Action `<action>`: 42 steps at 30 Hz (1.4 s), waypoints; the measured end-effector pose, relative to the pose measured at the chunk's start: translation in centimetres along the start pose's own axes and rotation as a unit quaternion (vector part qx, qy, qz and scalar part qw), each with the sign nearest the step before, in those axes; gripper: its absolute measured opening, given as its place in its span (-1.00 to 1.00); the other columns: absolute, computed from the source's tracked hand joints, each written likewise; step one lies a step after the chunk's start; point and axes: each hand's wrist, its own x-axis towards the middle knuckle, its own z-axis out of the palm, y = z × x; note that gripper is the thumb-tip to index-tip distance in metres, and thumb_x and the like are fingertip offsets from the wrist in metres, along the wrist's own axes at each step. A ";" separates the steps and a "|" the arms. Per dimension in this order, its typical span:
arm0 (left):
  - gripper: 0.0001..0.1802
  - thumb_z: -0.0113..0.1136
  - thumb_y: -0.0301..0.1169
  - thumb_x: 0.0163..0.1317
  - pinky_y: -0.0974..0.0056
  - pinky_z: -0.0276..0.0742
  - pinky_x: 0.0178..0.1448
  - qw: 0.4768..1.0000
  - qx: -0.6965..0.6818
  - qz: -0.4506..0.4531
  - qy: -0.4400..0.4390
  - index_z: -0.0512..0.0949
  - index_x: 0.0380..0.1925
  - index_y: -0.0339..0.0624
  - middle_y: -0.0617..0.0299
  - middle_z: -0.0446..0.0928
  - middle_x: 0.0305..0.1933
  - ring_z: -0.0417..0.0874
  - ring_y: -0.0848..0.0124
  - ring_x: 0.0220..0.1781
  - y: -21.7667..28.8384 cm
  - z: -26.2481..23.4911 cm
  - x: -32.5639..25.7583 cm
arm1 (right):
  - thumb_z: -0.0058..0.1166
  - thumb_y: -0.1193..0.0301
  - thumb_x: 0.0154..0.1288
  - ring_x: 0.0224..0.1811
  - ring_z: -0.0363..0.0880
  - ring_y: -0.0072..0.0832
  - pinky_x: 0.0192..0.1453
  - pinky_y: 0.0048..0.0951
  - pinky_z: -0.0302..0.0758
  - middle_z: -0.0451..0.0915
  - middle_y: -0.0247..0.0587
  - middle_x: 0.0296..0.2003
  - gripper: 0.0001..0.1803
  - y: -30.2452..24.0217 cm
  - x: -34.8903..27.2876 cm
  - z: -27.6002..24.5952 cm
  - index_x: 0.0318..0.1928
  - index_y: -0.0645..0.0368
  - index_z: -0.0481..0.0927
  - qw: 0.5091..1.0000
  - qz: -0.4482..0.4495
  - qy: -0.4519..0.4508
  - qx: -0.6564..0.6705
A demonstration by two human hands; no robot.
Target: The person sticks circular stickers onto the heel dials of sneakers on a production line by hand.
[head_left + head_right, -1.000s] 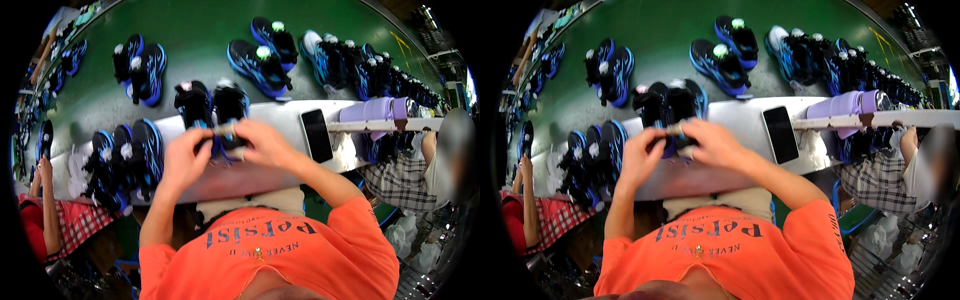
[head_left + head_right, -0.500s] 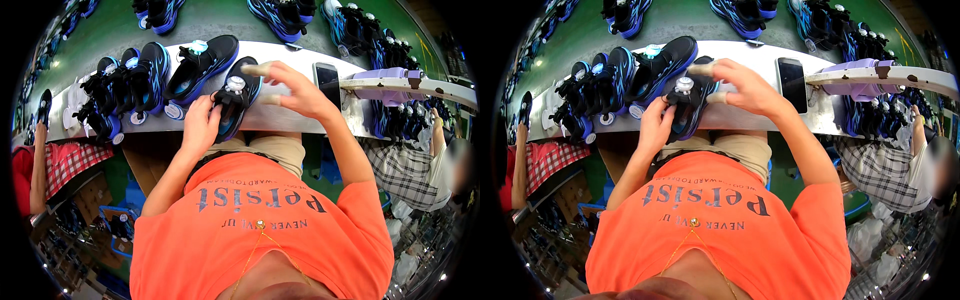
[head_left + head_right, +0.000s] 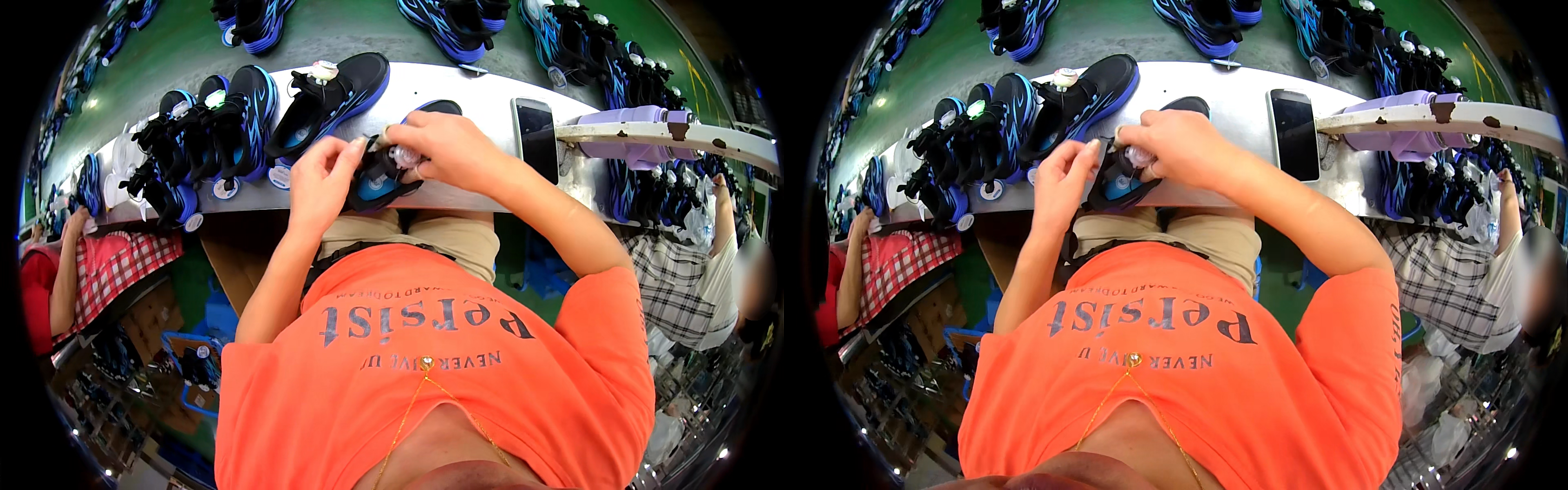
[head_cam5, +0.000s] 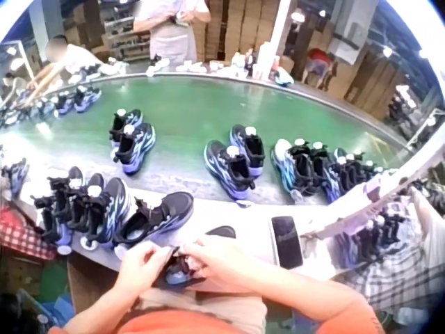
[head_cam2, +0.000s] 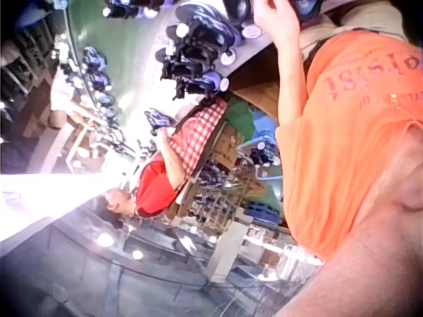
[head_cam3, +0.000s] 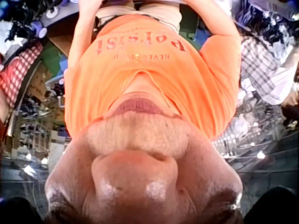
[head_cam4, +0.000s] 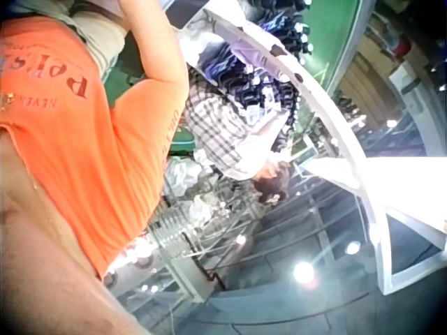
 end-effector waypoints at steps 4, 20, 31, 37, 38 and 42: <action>-0.75 0.15 -0.26 0.28 0.51 0.18 -0.45 0.978 0.009 -0.052 -0.201 0.62 -0.33 -0.25 0.37 0.54 -0.53 0.36 0.68 -0.52 1.6 -0.4 -0.2 | 0.31 0.46 -0.04 -0.29 0.51 -0.25 -0.19 -0.38 0.48 0.50 -0.20 -0.33 -0.52 0.0 -0.3 -0.9 -0.01 0.06 0.54 0.985 0.034 -0.020 0.166; -0.75 0.13 -0.27 0.26 0.37 0.26 -0.55 0.985 -0.031 -0.022 -0.168 0.65 -0.33 -0.23 0.28 0.59 -0.64 0.43 0.61 -0.64 -0.3 1.7 -0.5 | 0.28 0.34 0.11 -0.46 0.44 -0.40 -0.32 -0.42 0.41 0.48 -0.21 -0.46 -0.65 -1.1 -2.5 1.0 -0.08 0.12 0.60 0.979 0.131 0.137 0.073; -0.76 0.10 -0.41 0.29 0.48 0.43 -0.28 0.974 -0.008 0.064 -0.219 0.62 -0.12 -0.28 0.30 0.63 -0.29 0.55 0.59 -0.34 2.7 -3.6 -0.8 | 0.24 0.35 0.17 -0.36 0.48 -0.55 -0.21 -0.53 0.44 0.60 -0.30 -0.36 -0.70 -0.3 0.0 -2.9 -0.07 0.12 0.64 0.980 0.099 0.009 0.171; -0.68 0.18 -0.37 0.19 0.24 0.50 -0.11 0.922 0.318 0.192 0.107 0.57 -0.08 -0.29 -0.04 0.58 -0.27 0.61 0.14 -0.24 -1.1 -7.0 5.2 | 0.34 0.34 0.03 -0.13 0.44 -0.36 -0.01 -0.39 0.42 0.48 -0.18 -0.11 -0.27 2.4 8.9 -1.5 0.28 -0.13 0.42 0.983 -0.083 0.065 0.147; -0.71 0.20 -0.36 0.16 0.18 0.49 -0.12 0.924 0.309 0.200 0.103 0.59 -0.15 -0.28 -0.05 0.58 -0.29 0.60 0.08 -0.23 -1.8 -6.3 5.7 | 0.37 0.34 -0.02 -0.13 0.44 -0.36 -0.02 -0.39 0.43 0.47 -0.19 -0.12 -0.24 2.6 9.7 -0.7 0.27 -0.12 0.42 0.983 -0.062 0.043 0.169; -0.78 0.18 -0.36 0.15 0.18 0.46 -0.23 0.963 0.187 0.164 0.104 0.62 -0.29 -0.28 -0.04 0.57 -0.35 0.60 0.06 -0.34 -3.1 -4.4 3.4 | 0.44 0.38 -0.18 -0.22 0.44 -0.38 -0.12 -0.39 0.45 0.41 -0.25 -0.22 -0.23 1.1 8.6 0.1 0.18 -0.16 0.50 0.986 -0.013 -0.025 0.161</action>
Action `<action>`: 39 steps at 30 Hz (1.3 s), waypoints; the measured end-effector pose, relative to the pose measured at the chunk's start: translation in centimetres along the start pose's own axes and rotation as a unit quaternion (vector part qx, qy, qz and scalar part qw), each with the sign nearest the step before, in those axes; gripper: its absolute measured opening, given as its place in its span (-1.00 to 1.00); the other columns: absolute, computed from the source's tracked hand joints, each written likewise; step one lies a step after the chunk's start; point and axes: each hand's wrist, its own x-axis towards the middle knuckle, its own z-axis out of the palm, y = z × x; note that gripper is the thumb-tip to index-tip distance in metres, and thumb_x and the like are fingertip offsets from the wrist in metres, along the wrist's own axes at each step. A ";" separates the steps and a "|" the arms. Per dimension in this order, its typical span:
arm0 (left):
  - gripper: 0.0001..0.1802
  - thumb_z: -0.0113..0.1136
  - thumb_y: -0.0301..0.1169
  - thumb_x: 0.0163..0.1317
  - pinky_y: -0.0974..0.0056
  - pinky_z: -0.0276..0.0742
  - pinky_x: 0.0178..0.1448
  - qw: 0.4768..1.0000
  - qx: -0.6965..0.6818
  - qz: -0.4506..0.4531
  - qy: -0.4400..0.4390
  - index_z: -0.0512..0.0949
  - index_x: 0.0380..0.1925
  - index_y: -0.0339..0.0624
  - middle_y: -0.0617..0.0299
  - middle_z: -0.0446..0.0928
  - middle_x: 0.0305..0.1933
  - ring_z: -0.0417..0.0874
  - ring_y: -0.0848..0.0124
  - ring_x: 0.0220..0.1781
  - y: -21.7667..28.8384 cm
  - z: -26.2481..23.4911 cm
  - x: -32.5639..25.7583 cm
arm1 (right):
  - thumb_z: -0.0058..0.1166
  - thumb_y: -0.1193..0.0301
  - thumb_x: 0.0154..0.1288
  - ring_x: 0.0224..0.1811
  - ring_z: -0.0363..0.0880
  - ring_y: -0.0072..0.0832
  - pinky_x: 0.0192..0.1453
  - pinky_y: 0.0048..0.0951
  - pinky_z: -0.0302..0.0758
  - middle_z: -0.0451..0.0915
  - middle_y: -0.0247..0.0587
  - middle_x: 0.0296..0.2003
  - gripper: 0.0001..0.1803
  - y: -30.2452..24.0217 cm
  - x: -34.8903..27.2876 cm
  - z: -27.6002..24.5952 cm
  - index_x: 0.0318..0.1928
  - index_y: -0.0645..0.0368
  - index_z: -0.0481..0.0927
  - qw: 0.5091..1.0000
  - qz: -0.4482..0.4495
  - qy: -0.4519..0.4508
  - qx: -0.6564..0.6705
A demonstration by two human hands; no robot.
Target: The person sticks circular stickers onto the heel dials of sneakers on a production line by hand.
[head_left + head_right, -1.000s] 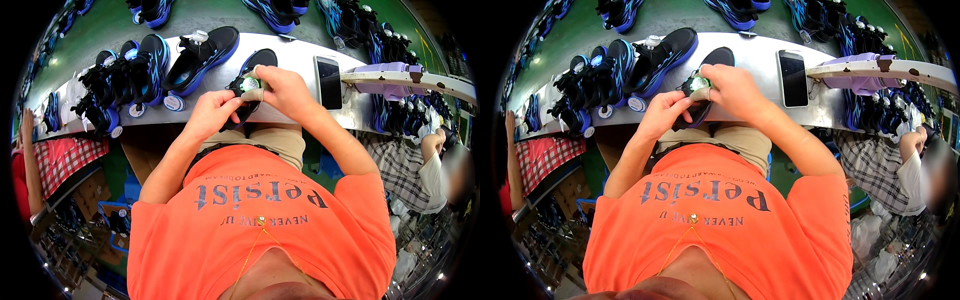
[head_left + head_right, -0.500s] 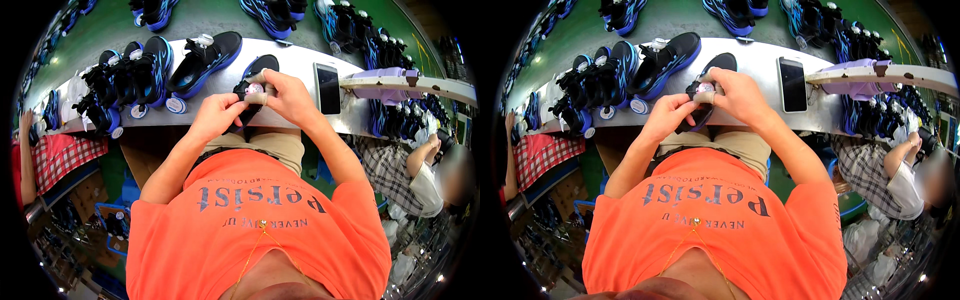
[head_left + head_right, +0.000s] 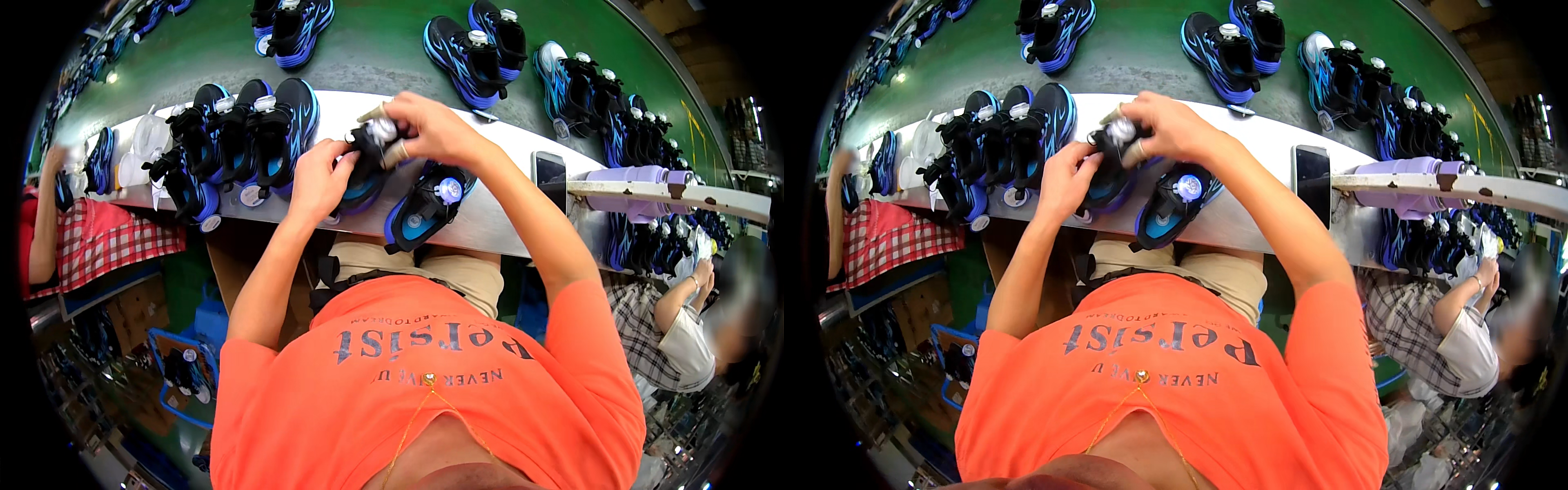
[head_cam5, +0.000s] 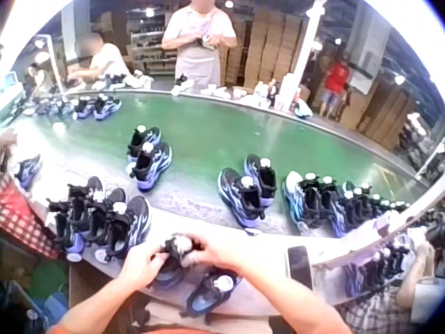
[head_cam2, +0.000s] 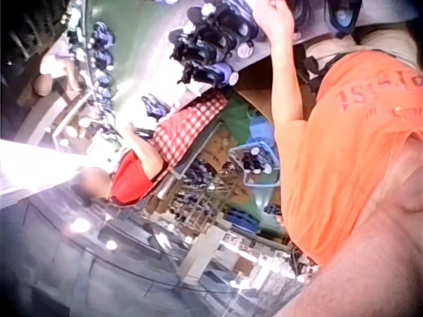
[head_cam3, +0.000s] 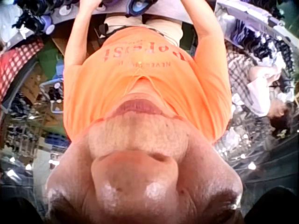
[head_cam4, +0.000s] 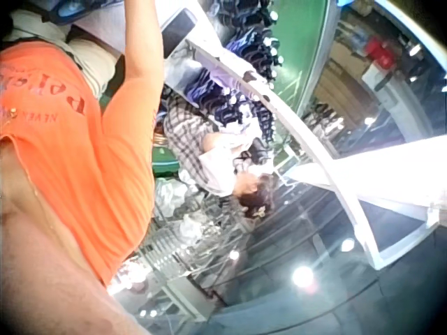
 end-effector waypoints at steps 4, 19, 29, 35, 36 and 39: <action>-0.78 0.17 -0.33 0.18 0.22 0.45 -0.27 0.997 -0.042 -0.054 0.044 0.61 -0.32 -0.29 0.01 0.58 -0.44 0.60 0.16 -0.42 -0.6 0.6 0.5 | 0.34 0.48 -0.13 -0.25 0.56 -0.18 -0.23 -0.23 0.51 0.44 -0.20 -0.27 -0.46 -2.2 -0.7 1.4 -0.04 0.01 0.50 0.980 -0.048 -0.011 -0.190; -0.73 0.19 -0.29 0.24 0.36 0.33 -0.38 0.997 -0.049 -0.003 -0.068 0.63 -0.40 -0.32 0.26 0.50 -0.52 0.45 0.51 -0.47 2.2 -1.7 -1.3 | 0.34 0.41 -0.10 -0.31 0.57 -0.11 -0.28 -0.19 0.50 0.49 -0.19 -0.33 -0.48 -2.7 -2.6 0.5 -0.06 -0.01 0.43 0.972 -0.031 -0.063 -0.226; -0.77 0.16 -0.31 0.24 0.40 0.29 -0.54 0.939 -0.231 -0.171 -0.188 0.63 -0.39 -0.27 0.37 0.44 -0.67 0.43 0.63 -0.63 3.1 0.0 -2.4 | 0.19 0.44 0.09 -0.25 0.57 -0.11 -0.16 -0.25 0.50 0.56 -0.05 -0.31 -0.65 -1.6 -3.4 1.1 -0.04 0.05 0.58 0.997 -0.037 0.050 -0.037; -0.74 0.18 -0.31 0.23 0.36 0.32 -0.51 0.968 -0.141 -0.131 -0.161 0.55 -0.45 -0.33 0.29 0.44 -0.68 0.46 0.55 -0.64 4.5 -0.4 -2.5 | 0.23 0.28 0.09 -0.21 0.55 -0.07 -0.14 -0.18 0.47 0.57 0.01 -0.34 -0.64 -1.7 -3.5 0.4 -0.09 0.10 0.56 0.992 0.015 0.036 -0.116; -0.74 0.18 -0.30 0.23 0.36 0.33 -0.50 0.970 -0.142 -0.121 -0.155 0.55 -0.44 -0.34 0.28 0.45 -0.67 0.47 0.56 -0.63 3.5 -0.4 -2.8 | 0.25 0.26 0.07 -0.20 0.54 -0.07 -0.10 -0.18 0.46 0.56 0.01 -0.35 -0.64 -3.0 -3.7 0.0 -0.12 0.12 0.58 0.998 -0.031 0.042 -0.030; -0.74 0.19 -0.30 0.23 0.37 0.33 -0.50 0.970 -0.136 -0.129 -0.152 0.58 -0.40 -0.34 0.28 0.48 -0.65 0.47 0.56 -0.63 3.9 0.0 -2.6 | 0.20 0.19 0.12 -0.26 0.56 -0.09 -0.09 -0.21 0.45 0.56 -0.06 -0.40 -0.71 -2.5 -4.0 2.5 -0.24 0.10 0.60 0.986 0.064 0.127 -0.084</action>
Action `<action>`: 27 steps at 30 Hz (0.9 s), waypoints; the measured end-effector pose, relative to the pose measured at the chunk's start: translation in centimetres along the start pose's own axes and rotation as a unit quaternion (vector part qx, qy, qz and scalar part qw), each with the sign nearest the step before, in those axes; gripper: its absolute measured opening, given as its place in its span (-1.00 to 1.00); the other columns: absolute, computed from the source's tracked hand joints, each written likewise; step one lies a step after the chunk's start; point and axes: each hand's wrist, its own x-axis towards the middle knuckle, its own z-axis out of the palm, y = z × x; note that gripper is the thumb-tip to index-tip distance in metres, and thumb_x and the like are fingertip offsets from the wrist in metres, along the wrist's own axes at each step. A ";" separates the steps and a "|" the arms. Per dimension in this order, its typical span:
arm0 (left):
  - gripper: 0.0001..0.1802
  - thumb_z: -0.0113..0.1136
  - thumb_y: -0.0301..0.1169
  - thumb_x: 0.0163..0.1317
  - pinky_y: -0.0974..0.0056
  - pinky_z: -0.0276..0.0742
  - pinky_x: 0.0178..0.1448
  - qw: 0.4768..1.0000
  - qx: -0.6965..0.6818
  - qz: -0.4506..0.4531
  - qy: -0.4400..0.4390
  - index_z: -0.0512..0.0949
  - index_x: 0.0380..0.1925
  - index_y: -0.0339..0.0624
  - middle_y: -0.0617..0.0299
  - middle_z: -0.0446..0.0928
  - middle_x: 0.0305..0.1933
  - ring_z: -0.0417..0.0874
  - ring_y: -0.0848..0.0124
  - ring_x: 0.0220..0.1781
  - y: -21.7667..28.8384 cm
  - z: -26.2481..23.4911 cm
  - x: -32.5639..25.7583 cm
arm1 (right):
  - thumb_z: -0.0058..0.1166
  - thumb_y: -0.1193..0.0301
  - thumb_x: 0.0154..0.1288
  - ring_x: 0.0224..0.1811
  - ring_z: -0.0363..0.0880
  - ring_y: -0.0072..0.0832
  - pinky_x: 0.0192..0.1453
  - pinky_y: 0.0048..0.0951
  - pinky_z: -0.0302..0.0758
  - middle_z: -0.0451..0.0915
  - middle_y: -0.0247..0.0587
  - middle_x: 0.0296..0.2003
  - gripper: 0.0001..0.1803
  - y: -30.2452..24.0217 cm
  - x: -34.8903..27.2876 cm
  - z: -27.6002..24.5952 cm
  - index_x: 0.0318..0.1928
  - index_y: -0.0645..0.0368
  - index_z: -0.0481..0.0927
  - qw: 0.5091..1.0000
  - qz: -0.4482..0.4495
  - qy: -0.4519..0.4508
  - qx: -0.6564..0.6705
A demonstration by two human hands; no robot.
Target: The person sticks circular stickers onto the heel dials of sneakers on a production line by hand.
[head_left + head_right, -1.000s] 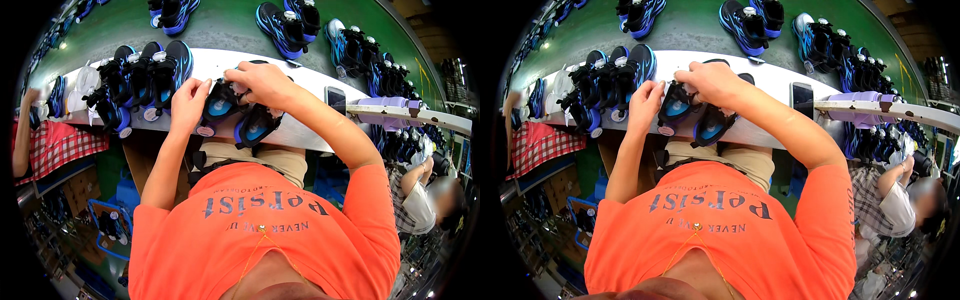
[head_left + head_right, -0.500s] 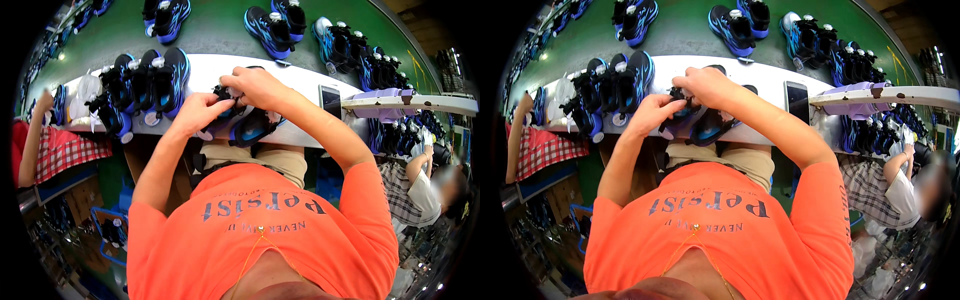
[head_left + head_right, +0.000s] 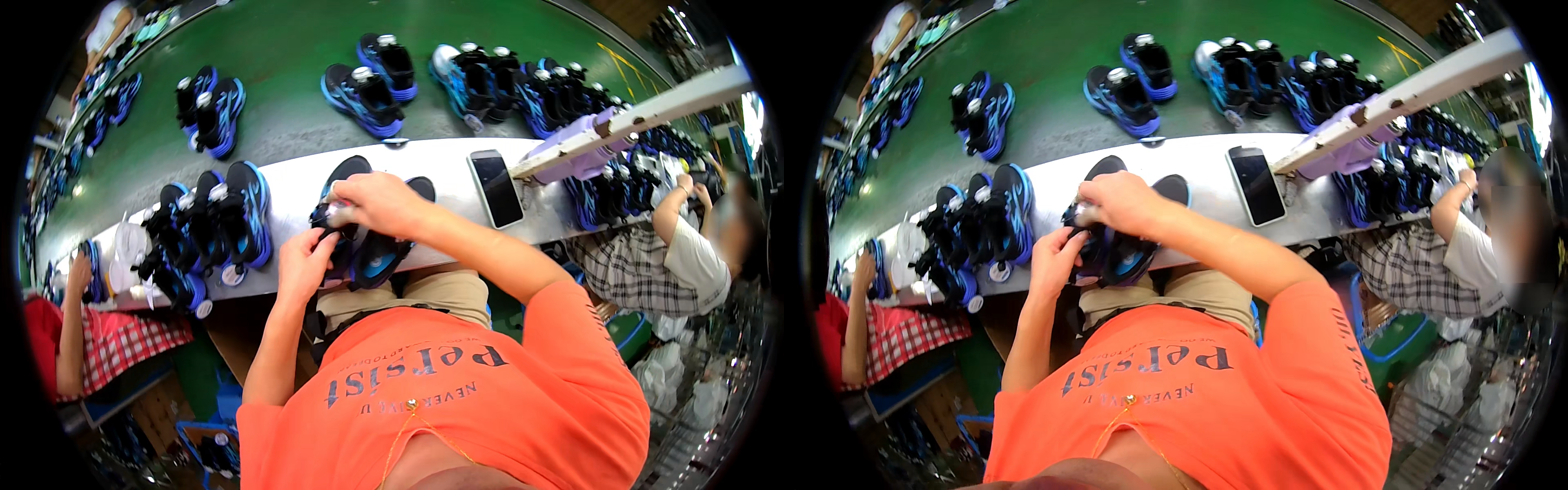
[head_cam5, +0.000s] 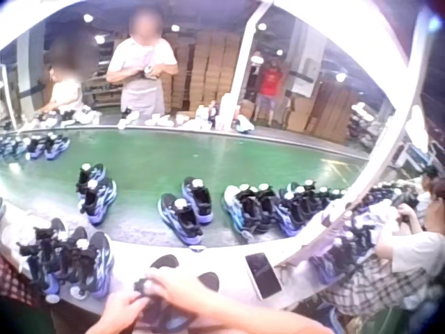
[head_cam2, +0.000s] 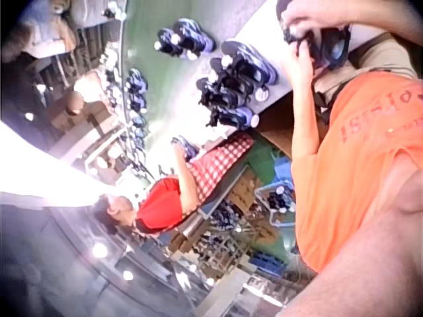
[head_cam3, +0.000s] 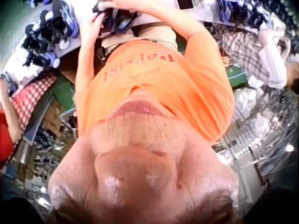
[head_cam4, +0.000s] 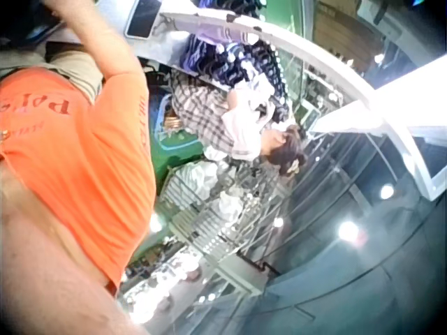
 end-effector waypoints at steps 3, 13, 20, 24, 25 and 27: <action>-0.76 0.18 -0.32 0.24 0.39 0.33 -0.52 1.000 0.007 0.003 -0.006 0.60 -0.37 -0.33 0.29 0.49 -0.63 0.46 0.58 -0.64 0.8 0.1 -0.1 | 0.14 0.09 0.19 -0.31 0.53 -0.08 -0.18 -0.16 0.45 0.54 -0.08 -0.43 -0.67 0.6 -0.3 1.2 -0.34 0.11 0.54 0.996 -0.001 0.069 -0.060; -0.84 0.30 -0.45 0.09 0.43 0.31 -0.44 0.996 0.062 0.064 -0.027 0.58 -0.38 -0.32 0.28 0.50 -0.50 0.43 0.54 -0.55 4.3 -2.7 -0.6 | 0.19 0.50 0.11 -0.08 0.39 -0.26 0.04 -0.38 0.39 0.34 -0.14 -0.18 -0.62 0.5 -9.7 -3.2 0.00 0.00 0.63 0.990 0.004 -0.008 0.138; -0.70 0.31 -0.53 -0.01 0.22 0.43 -0.16 0.942 0.173 0.266 -0.111 0.57 -0.20 -0.25 0.10 0.45 -0.33 0.51 0.15 -0.24 3.8 0.6 1.2 | 0.22 0.44 0.09 -0.21 0.42 -0.30 -0.09 -0.36 0.41 0.36 -0.23 -0.28 -0.55 1.3 -10.7 -1.4 0.07 0.02 0.58 0.998 0.019 0.058 0.025; -0.65 0.32 -0.51 -0.01 0.19 0.43 -0.12 0.948 0.168 0.269 -0.032 0.57 -0.15 -0.22 0.08 0.49 -0.30 0.51 0.12 -0.22 4.0 1.2 0.4 | 0.23 0.34 0.09 -0.28 0.45 -0.26 -0.16 -0.33 0.43 0.39 -0.20 -0.36 -0.59 -0.7 -11.0 -4.2 0.01 0.04 0.57 0.992 0.060 0.001 0.109; -0.64 0.33 -0.52 -0.02 0.20 0.44 -0.14 0.947 0.182 0.265 -0.021 0.57 -0.14 -0.22 0.08 0.50 -0.30 0.51 0.12 -0.23 3.7 1.4 0.1 | 0.25 0.28 0.10 -0.30 0.45 -0.24 -0.17 -0.33 0.44 0.38 -0.19 -0.38 -0.60 -0.2 -11.2 -4.1 -0.01 -0.01 0.56 0.993 0.075 -0.021 0.092; -0.62 0.30 -0.57 -0.01 0.30 0.43 -0.24 0.955 0.165 0.237 -0.068 0.58 -0.11 -0.21 0.13 0.51 -0.31 0.50 0.26 -0.34 4.1 1.2 0.5 | 0.24 0.28 0.12 -0.30 0.45 -0.25 -0.18 -0.34 0.44 0.36 -0.20 -0.37 -0.61 0.3 -11.2 -3.4 0.01 -0.06 0.56 0.991 0.126 0.018 0.036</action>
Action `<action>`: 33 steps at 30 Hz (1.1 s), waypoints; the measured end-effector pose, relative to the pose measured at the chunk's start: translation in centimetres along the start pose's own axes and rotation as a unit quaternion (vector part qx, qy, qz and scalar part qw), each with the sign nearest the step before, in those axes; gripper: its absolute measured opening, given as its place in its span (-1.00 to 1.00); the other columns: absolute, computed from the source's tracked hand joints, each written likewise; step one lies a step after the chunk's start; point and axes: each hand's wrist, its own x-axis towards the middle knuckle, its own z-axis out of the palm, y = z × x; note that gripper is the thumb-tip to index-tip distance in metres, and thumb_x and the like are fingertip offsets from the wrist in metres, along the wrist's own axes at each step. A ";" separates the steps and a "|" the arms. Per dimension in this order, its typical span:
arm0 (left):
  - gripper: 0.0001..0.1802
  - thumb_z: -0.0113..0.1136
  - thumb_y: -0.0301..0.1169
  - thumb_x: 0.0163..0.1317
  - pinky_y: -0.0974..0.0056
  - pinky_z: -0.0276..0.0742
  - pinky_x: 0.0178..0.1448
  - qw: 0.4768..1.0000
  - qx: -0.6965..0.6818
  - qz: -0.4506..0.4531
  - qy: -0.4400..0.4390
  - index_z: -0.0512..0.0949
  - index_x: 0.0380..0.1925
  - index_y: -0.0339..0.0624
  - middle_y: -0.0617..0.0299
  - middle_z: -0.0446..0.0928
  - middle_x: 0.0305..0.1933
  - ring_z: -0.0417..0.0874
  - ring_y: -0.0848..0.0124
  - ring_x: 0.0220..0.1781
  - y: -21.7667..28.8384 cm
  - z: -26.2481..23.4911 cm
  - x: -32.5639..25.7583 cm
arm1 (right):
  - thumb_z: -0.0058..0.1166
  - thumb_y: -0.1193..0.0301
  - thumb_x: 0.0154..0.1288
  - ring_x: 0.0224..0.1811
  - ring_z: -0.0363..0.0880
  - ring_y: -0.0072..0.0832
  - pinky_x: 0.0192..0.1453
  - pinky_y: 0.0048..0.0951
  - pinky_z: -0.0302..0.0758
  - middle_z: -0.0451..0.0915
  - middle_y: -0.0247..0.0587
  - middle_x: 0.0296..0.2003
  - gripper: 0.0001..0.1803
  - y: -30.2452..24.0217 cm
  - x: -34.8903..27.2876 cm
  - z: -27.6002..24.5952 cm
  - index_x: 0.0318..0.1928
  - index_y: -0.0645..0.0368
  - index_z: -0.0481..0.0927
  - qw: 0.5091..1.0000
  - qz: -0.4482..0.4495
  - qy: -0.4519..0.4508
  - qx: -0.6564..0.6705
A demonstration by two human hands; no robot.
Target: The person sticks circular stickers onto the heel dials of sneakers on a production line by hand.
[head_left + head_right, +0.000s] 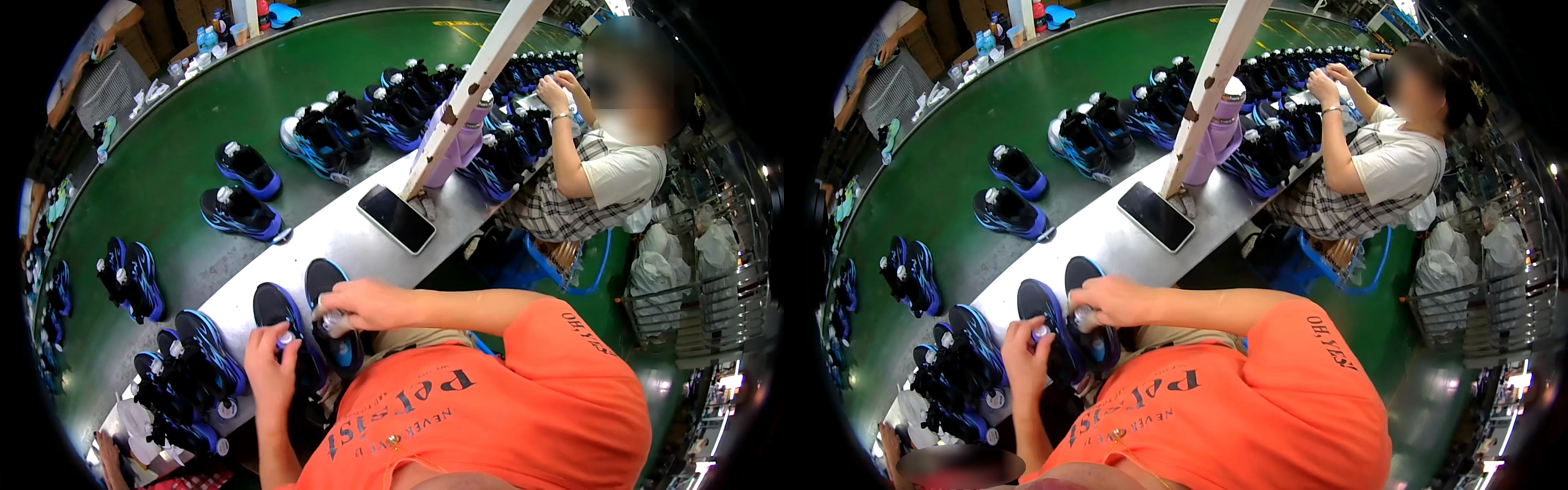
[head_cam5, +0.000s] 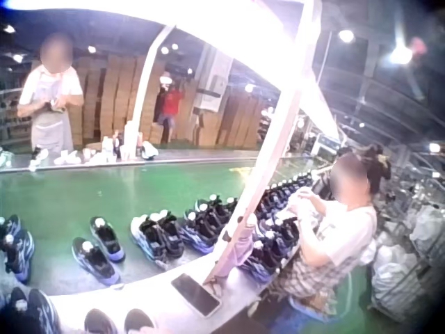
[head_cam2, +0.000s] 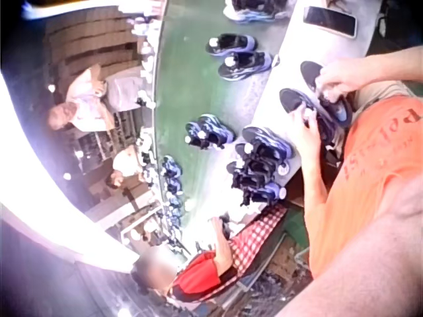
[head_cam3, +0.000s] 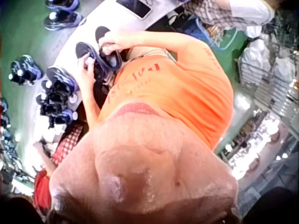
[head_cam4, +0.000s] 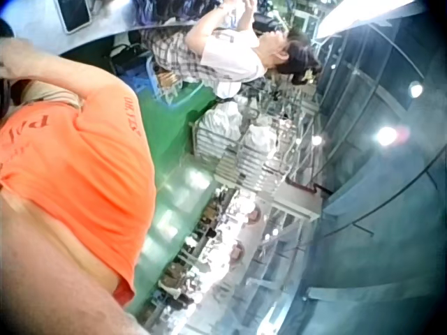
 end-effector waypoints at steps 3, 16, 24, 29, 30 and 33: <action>-0.58 0.23 -0.61 0.01 0.42 0.37 -0.31 0.984 -0.159 -0.056 -0.066 0.56 -0.04 -0.24 0.20 0.53 -0.32 0.40 0.50 -0.42 -1.1 -1.2 0.8 | 0.21 0.27 0.16 -0.32 0.43 -0.30 -0.19 -0.35 0.44 0.40 -0.21 -0.35 -0.60 -0.8 0.0 -1.0 0.04 -0.11 0.55 1.000 0.019 -0.023 0.006; -0.70 0.05 -0.35 0.36 0.37 0.53 -0.34 0.874 -0.360 -0.281 -0.167 0.51 -0.09 -0.41 0.11 0.59 -0.24 0.57 0.48 -0.47 3.5 3.6 -3.2 | 0.20 0.33 0.19 -0.30 0.41 -0.39 -0.18 -0.44 0.40 0.41 -0.22 -0.36 -0.57 -0.7 0.0 -1.4 0.11 -0.09 0.56 0.995 -0.040 -0.060 0.069; -0.67 0.02 -0.32 0.39 0.38 0.52 -0.42 0.732 -0.595 -0.319 -0.093 0.47 0.02 -0.34 0.13 0.55 -0.01 0.67 0.26 -0.09 4.3 6.5 -2.9 | 0.20 0.34 0.19 -0.30 0.46 -0.36 -0.22 -0.38 0.42 0.46 -0.21 -0.40 -0.66 0.5 0.2 -1.8 0.01 0.04 0.60 0.995 -0.057 -0.050 0.057; -0.64 0.00 -0.31 0.40 0.38 0.55 -0.43 0.719 -0.613 -0.322 -0.060 0.42 0.08 -0.33 0.07 0.53 0.06 0.65 0.22 0.01 4.1 7.7 -3.1 | 0.19 0.30 0.14 -0.29 0.48 -0.24 -0.21 -0.30 0.42 0.47 -0.17 -0.43 -0.64 -0.4 0.1 -0.9 0.00 -0.02 0.59 1.000 0.017 -0.014 0.021; -0.64 0.00 -0.31 0.40 0.38 0.55 -0.43 0.719 -0.613 -0.322 -0.056 0.42 0.07 -0.33 0.06 0.52 0.07 0.65 0.22 0.01 4.2 7.7 -3.1 | 0.25 0.32 0.11 -0.37 0.42 -0.43 -0.26 -0.45 0.41 0.55 -0.21 -0.34 -0.60 -0.1 0.1 -0.8 0.01 0.05 0.60 1.000 -0.001 -0.001 0.010; -0.63 -0.02 -0.31 0.40 0.38 0.56 -0.42 0.724 -0.606 -0.325 -0.051 0.42 0.08 -0.34 0.04 0.52 0.10 0.64 0.21 0.02 4.5 7.6 -3.1 | 0.27 0.30 0.09 -0.39 0.41 -0.44 -0.29 -0.45 0.40 0.54 -0.22 -0.36 -0.60 0.1 0.4 -1.9 -0.02 0.04 0.62 0.996 -0.052 -0.048 0.060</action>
